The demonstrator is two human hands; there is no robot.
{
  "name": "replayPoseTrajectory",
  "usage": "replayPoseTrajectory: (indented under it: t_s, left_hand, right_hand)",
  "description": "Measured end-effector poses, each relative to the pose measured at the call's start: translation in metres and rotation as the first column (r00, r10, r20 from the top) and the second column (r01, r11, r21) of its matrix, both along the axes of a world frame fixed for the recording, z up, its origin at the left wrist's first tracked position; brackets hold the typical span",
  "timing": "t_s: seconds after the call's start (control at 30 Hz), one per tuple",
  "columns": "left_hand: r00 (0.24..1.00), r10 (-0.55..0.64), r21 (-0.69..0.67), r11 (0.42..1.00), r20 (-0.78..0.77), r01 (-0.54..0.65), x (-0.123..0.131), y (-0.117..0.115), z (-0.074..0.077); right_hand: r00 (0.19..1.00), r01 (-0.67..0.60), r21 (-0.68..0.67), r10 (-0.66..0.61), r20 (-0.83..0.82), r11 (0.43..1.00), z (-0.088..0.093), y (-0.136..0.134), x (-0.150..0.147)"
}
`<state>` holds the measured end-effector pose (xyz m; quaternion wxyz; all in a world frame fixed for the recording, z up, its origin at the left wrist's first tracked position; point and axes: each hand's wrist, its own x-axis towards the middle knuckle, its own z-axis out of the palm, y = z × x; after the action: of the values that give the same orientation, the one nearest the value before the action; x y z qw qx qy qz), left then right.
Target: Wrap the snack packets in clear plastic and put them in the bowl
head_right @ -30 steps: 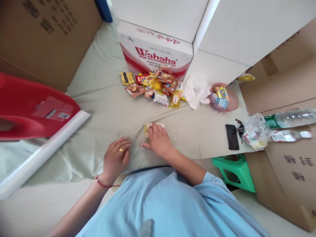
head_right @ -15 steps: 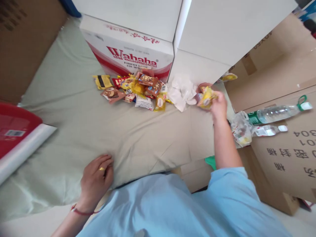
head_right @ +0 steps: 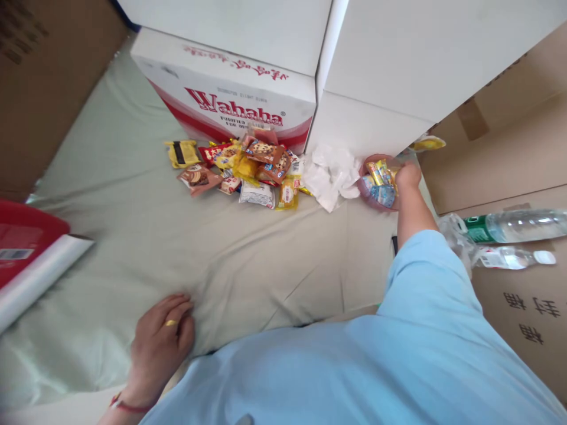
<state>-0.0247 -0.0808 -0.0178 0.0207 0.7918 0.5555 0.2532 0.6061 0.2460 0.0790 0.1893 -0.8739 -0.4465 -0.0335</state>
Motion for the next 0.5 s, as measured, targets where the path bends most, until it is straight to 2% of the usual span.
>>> replayPoseTrajectory:
  t_s: [0.1,0.17,0.27,0.3,0.4,0.47,0.5]
  left_hand:
    - [1.000,-0.003,0.012,1.000,-0.012,0.003,0.001,0.003,0.002]
    - [1.000,-0.005,0.013,1.000,-0.019,0.005,0.001,0.004,0.003]
    - [1.000,-0.003,0.014,1.000,-0.018,0.004,0.000,0.004,0.002]
    - [1.000,0.002,0.011,1.000,-0.013,-0.002,0.000,0.003,0.001]
    - [0.999,0.031,-0.011,0.999,0.017,-0.031,0.000,0.000,-0.001]
    - [0.998,0.041,-0.032,0.999,0.045,-0.040,-0.001,-0.001,-0.002]
    - [0.998,0.042,-0.037,0.998,0.056,-0.040,-0.001,-0.001,-0.002]
  right_hand:
    - [0.988,0.033,0.026,-0.037,0.148,0.999,-0.006,-0.003,-0.002]
    - [0.971,0.007,0.010,-0.009,0.237,1.000,-0.007,-0.008,-0.002]
    - [0.971,-0.039,-0.032,0.045,0.234,0.999,-0.004,-0.016,-0.002]
    - [0.974,-0.033,0.005,0.031,0.224,0.999,-0.002,-0.020,-0.002]
    - [0.969,-0.026,0.226,-0.031,0.245,0.974,0.002,-0.039,-0.008]
    - [0.966,-0.107,0.278,0.034,0.258,0.955,0.000,-0.061,-0.019]
    - [0.962,-0.174,0.245,0.112,0.250,0.954,-0.004,-0.073,-0.027]
